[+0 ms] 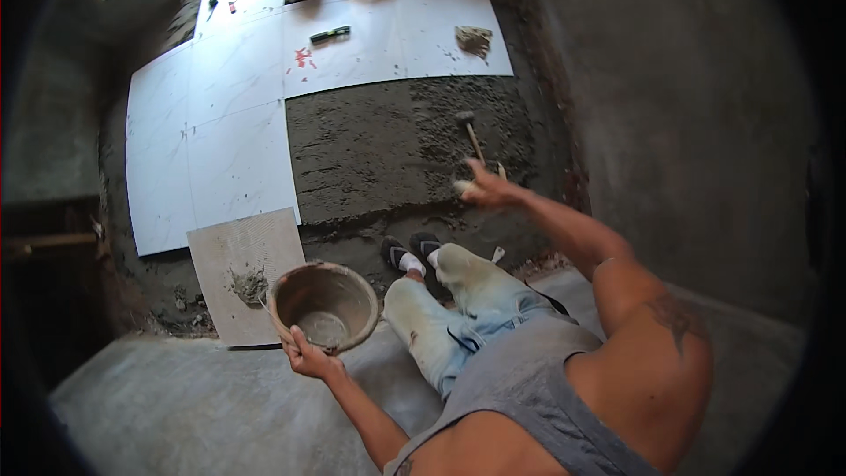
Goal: The person prepares to lay a large white floor tile by applying mortar to the back of the tile and the floor surface using a trowel, then scoops more mortar from a bucket to fill the center of the tile.
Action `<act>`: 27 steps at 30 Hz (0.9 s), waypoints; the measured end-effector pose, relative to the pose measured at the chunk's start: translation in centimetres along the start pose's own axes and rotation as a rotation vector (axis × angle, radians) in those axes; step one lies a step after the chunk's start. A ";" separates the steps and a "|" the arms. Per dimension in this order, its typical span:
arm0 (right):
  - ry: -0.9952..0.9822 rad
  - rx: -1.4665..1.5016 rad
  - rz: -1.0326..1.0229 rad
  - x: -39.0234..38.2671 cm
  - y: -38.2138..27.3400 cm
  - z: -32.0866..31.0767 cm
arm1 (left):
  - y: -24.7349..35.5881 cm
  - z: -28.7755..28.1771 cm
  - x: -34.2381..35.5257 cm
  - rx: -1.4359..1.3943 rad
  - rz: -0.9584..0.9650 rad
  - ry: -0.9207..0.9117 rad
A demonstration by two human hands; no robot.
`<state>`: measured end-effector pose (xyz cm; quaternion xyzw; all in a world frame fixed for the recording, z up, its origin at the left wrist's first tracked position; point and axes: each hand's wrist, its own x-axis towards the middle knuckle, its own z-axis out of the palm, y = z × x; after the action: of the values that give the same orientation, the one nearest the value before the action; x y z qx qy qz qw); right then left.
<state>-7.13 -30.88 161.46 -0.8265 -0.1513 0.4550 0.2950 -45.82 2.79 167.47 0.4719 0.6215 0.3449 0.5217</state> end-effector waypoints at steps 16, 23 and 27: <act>0.534 0.786 0.250 -36.6 24.4 -31.1 | 11.5 38.6 -34.6 -0.077 0.222 -0.635; 0.587 0.684 0.085 -35.2 48.5 -52.5 | 0.4 55.6 -61.4 -0.068 0.135 -0.615; 0.554 0.622 0.104 -33.0 60.5 -62.8 | -4.9 61.0 -73.3 -0.034 0.068 -0.495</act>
<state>26.80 -117.19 171.39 -0.7958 0.1205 0.2538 0.5365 13.26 -72.02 173.31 0.5540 0.4526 0.2465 0.6538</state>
